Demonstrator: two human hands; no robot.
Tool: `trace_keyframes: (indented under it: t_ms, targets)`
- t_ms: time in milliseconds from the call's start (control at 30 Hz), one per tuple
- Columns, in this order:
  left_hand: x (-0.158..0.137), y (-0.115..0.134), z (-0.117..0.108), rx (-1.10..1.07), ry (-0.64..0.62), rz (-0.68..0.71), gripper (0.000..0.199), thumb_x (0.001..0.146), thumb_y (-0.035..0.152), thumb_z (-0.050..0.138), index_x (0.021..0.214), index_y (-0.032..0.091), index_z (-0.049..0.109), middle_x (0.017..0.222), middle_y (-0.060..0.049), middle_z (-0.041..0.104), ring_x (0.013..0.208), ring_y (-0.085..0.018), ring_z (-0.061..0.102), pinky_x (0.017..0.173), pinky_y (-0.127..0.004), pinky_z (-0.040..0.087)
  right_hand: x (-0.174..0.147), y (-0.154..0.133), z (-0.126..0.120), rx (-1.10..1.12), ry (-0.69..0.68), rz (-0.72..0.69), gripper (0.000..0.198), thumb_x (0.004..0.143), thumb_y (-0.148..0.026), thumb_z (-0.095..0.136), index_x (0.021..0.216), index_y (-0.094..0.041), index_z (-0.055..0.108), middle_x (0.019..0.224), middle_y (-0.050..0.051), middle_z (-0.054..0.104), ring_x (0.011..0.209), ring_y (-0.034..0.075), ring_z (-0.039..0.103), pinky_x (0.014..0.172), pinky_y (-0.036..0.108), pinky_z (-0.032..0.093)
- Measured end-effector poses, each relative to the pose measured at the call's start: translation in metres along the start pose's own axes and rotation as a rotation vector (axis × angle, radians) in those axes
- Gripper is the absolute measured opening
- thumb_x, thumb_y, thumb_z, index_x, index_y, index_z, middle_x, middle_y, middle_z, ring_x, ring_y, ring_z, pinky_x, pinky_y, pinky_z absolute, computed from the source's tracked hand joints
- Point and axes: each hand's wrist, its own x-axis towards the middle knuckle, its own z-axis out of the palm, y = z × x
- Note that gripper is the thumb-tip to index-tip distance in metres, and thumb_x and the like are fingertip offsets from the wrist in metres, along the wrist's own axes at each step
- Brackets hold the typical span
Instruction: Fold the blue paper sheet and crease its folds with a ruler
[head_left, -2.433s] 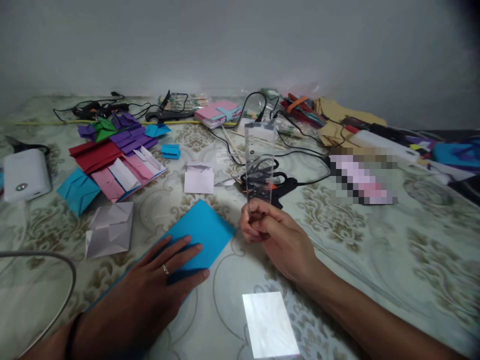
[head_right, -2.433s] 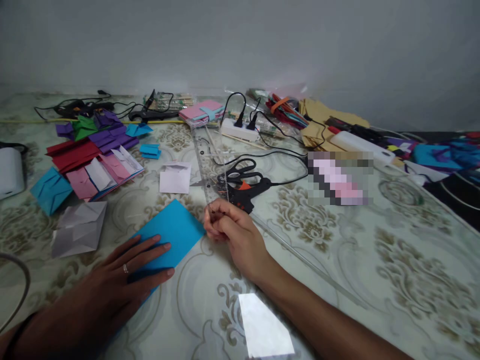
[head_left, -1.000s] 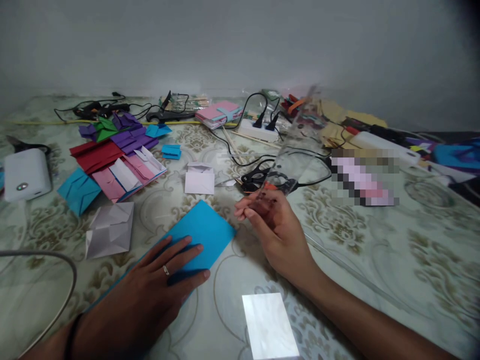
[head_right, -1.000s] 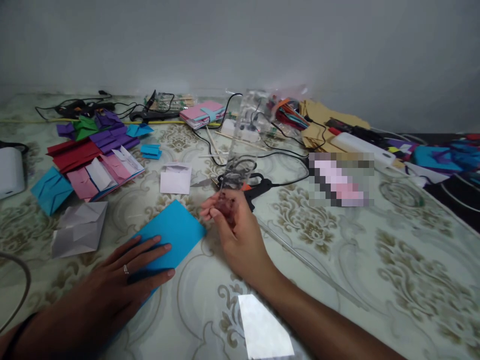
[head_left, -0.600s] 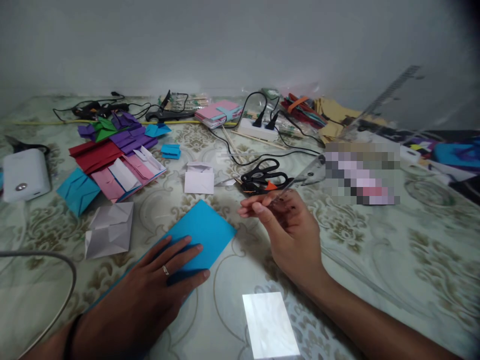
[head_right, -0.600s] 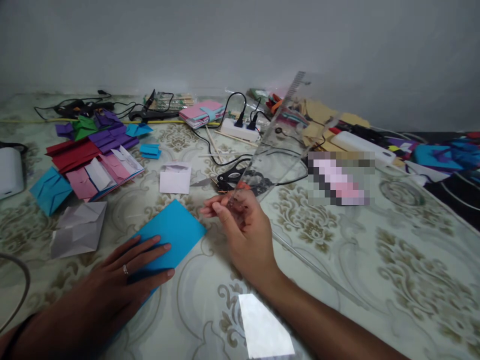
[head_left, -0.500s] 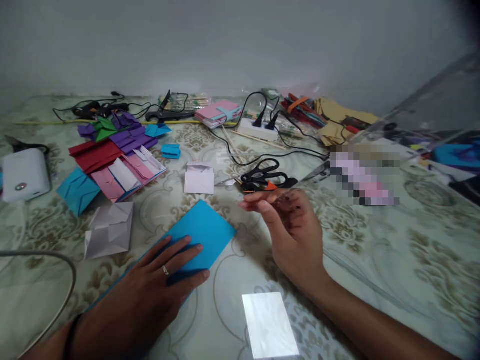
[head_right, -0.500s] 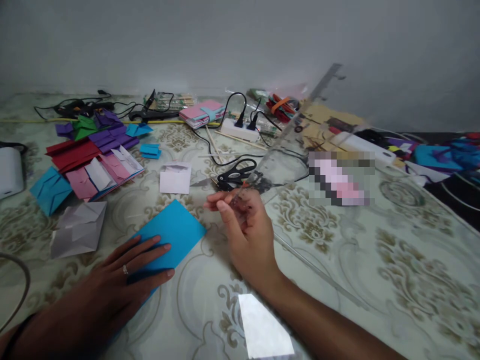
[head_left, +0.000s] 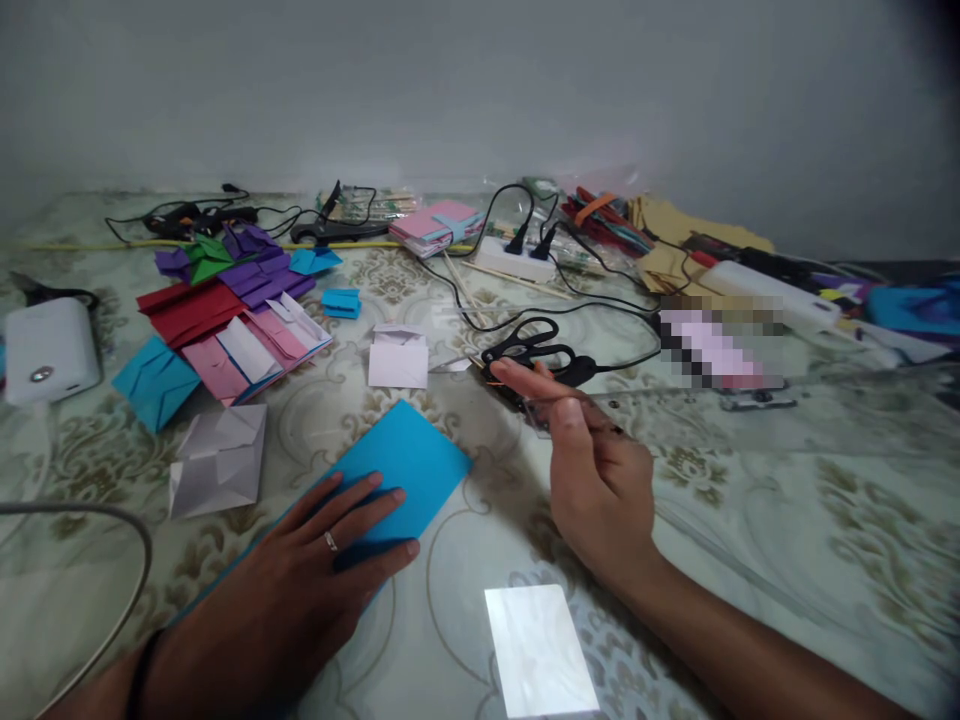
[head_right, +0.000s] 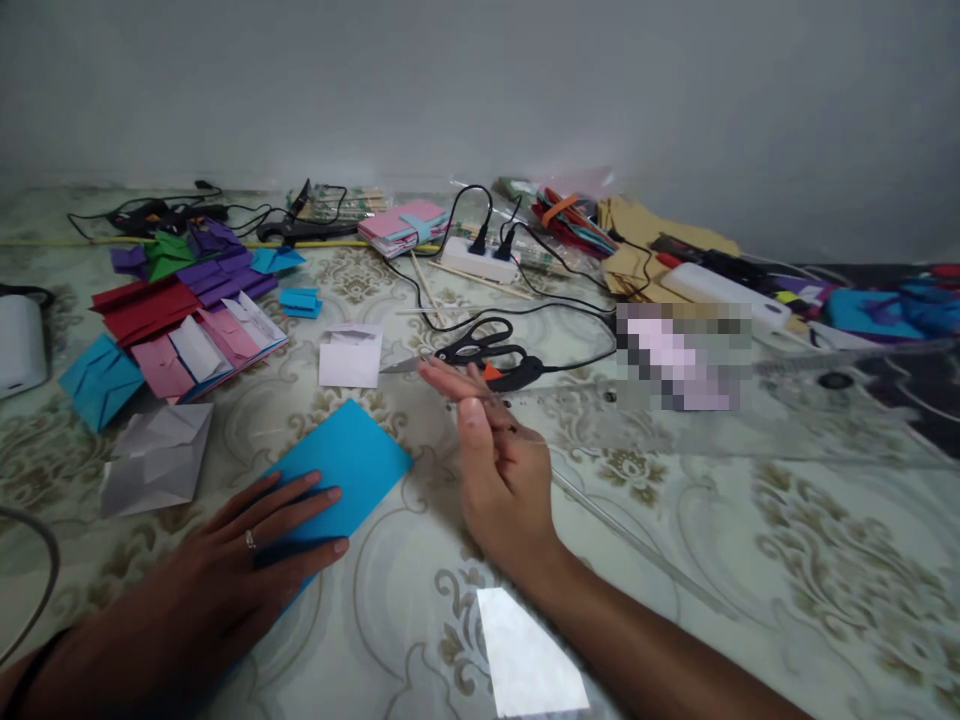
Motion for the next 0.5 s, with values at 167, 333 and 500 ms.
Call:
trace_keyframes:
  t_ms: [167, 333, 500]
  targets:
    - [0.0011, -0.0001, -0.0009, 0.007, -0.001, 0.016, 0.071, 0.088, 0.004, 0.053, 0.151, 0.036, 0.049, 0.167, 0.001, 0.036, 0.154, -0.028, 0.035, 0.125, -0.052, 0.036, -0.0048, -0.0013, -0.0004, 0.092, -0.054, 0.052, 0.029, 0.111, -0.033, 0.046, 0.124, -0.028, 0.072, 0.116, 0.004, 0.079, 0.096, 0.021, 0.076, 0.096, 0.045, 0.057]
    - [0.0002, -0.0002, 0.0001, 0.028, -0.014, 0.020, 0.071, 0.089, 0.003, 0.052, 0.151, 0.037, 0.049, 0.168, 0.002, 0.035, 0.155, -0.026, 0.032, 0.126, -0.051, 0.034, -0.0031, -0.0051, -0.0014, -0.024, -0.076, 0.047, 0.022, 0.107, -0.025, 0.053, 0.105, -0.027, 0.075, 0.101, 0.003, 0.080, 0.102, 0.021, 0.075, 0.095, 0.039, 0.056]
    - [-0.0006, 0.0000, 0.0016, 0.032, 0.009, 0.027, 0.072, 0.088, 0.001, 0.052, 0.152, 0.035, 0.048, 0.168, -0.001, 0.034, 0.157, -0.025, 0.027, 0.125, -0.053, 0.035, -0.0019, -0.0051, -0.0005, 0.041, -0.117, 0.159, 0.011, 0.105, -0.030, 0.058, 0.105, -0.023, 0.067, 0.089, 0.001, 0.080, 0.066, 0.015, 0.075, 0.071, 0.031, 0.060]
